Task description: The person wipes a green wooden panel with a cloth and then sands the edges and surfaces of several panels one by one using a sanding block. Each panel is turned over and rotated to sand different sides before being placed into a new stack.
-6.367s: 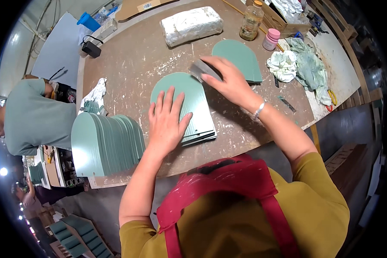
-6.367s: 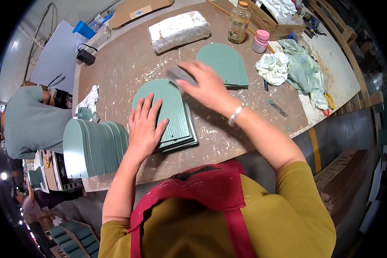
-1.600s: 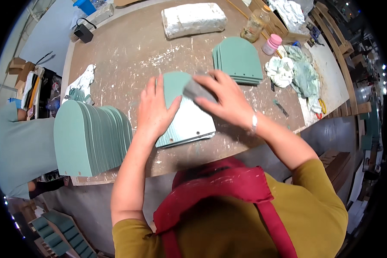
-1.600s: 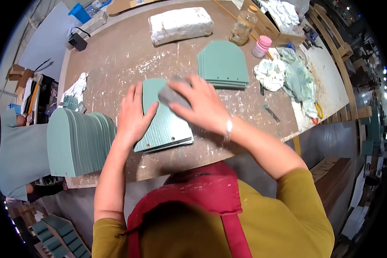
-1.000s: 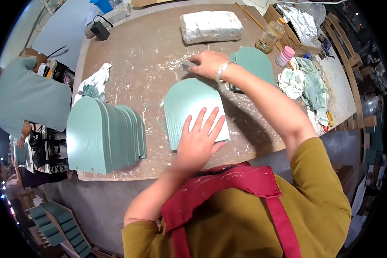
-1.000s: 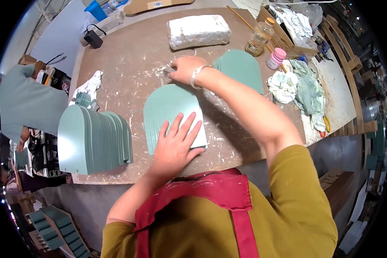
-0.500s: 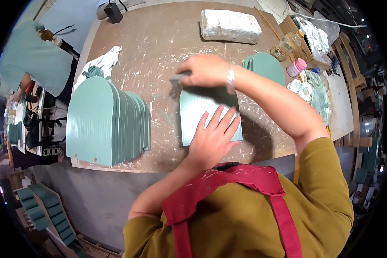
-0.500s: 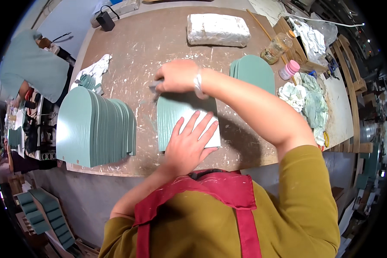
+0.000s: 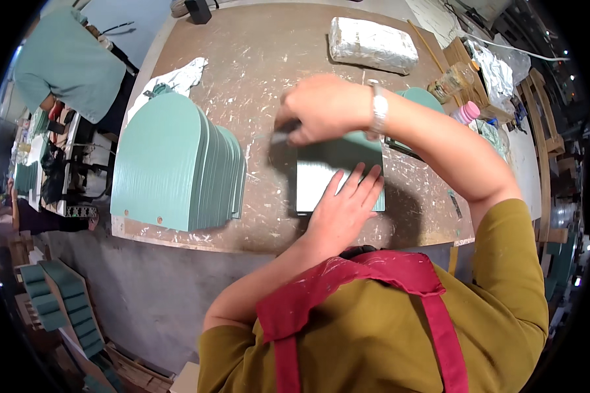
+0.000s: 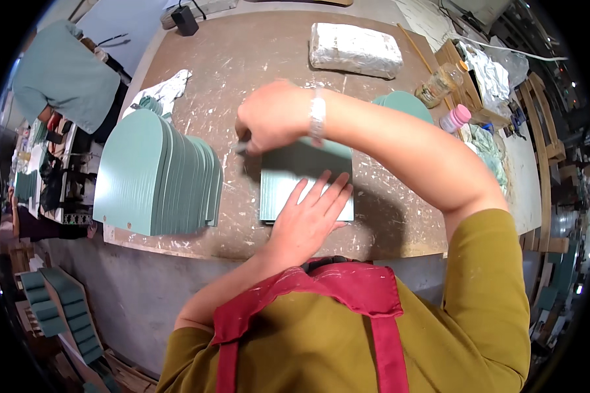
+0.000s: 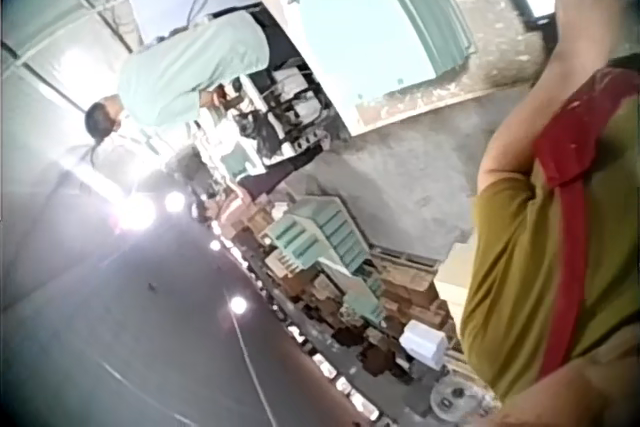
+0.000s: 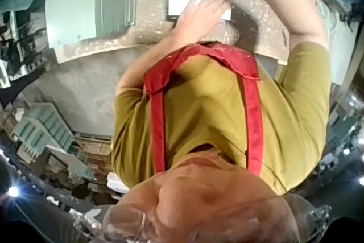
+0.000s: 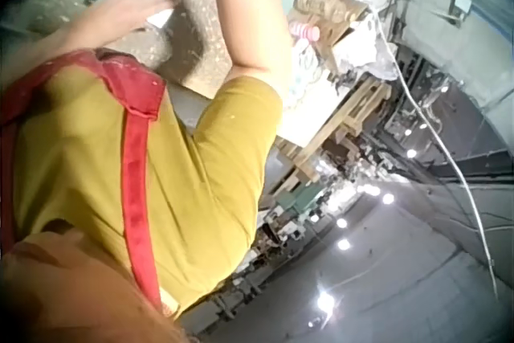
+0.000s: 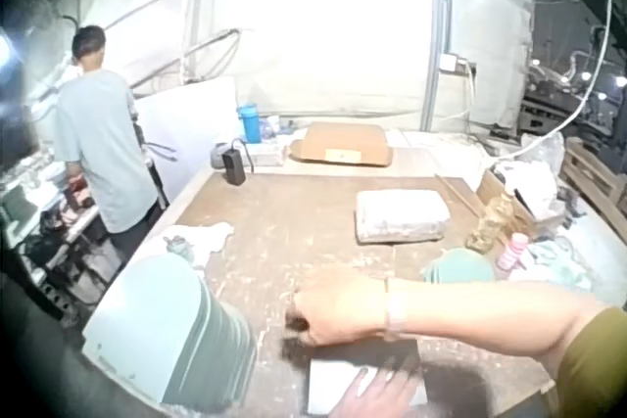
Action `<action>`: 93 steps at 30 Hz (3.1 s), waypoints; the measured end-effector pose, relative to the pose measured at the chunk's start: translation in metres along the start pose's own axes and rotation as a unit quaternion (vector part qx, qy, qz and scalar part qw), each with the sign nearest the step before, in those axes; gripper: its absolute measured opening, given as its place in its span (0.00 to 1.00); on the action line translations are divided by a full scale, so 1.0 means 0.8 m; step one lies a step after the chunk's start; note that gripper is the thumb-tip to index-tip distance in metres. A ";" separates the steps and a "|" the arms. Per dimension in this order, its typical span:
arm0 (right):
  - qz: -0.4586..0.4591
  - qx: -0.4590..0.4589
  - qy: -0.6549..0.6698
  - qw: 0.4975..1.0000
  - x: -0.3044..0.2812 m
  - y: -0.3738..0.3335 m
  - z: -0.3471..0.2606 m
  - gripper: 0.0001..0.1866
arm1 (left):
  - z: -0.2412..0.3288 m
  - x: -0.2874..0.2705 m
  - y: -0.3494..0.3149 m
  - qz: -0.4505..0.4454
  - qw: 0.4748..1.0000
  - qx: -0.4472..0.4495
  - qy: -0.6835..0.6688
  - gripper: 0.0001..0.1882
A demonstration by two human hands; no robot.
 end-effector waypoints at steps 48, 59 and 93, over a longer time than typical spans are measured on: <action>0.375 0.094 0.430 0.816 0.046 -0.232 0.140 0.25 | 0.018 0.001 -0.007 0.000 0.997 0.035 0.066 0.36; 0.434 0.139 0.560 0.692 0.088 -0.256 0.146 0.23 | 0.048 -0.005 -0.021 0.028 0.988 0.122 0.085 0.30; 0.456 0.150 0.098 0.872 0.136 -0.280 0.074 0.27 | -0.126 -0.014 0.104 -0.024 0.984 -0.166 0.063 0.26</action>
Point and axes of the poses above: each hand's wrist, its own y-axis towards the middle knuckle, its own x-axis out of the palm, z = x × y, the point moved 10 cm from there along y, towards the middle knuckle, and after that the axes turned 3 degrees about -x, right-handed, at the moved point
